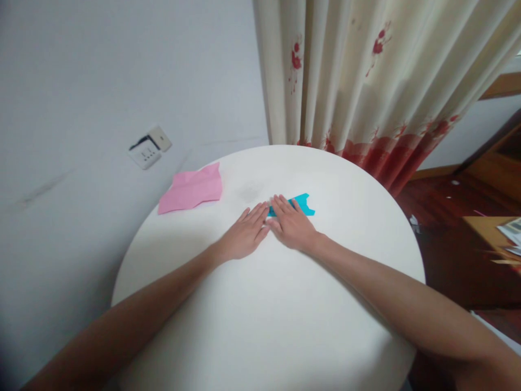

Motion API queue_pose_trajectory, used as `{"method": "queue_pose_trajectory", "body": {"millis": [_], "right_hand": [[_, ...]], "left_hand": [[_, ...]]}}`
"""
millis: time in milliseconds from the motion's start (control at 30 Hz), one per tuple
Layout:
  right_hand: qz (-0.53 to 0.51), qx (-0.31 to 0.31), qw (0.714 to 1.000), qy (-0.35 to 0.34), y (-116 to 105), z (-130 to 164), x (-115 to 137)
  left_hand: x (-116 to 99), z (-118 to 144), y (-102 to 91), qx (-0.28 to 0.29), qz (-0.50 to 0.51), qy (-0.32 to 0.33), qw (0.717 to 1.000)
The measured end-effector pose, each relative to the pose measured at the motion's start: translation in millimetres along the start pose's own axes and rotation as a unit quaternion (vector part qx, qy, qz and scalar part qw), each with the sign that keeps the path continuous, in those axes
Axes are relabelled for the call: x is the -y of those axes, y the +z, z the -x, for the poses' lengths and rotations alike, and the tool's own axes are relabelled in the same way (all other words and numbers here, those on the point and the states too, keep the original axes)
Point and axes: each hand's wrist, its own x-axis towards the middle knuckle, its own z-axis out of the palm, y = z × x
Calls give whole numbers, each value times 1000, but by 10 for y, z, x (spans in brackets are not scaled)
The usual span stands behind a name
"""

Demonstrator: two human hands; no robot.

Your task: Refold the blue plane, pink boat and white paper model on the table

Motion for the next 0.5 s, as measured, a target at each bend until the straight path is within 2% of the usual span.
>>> {"method": "queue_pose_trajectory", "body": {"millis": [133, 500], "right_hand": [[-2, 41, 999, -31, 33, 18, 57], [13, 51, 998, -19, 23, 7, 45]], "left_hand": [[-3, -8, -17, 6, 3, 4, 1000], [15, -14, 2, 15, -4, -5, 1000]]}}
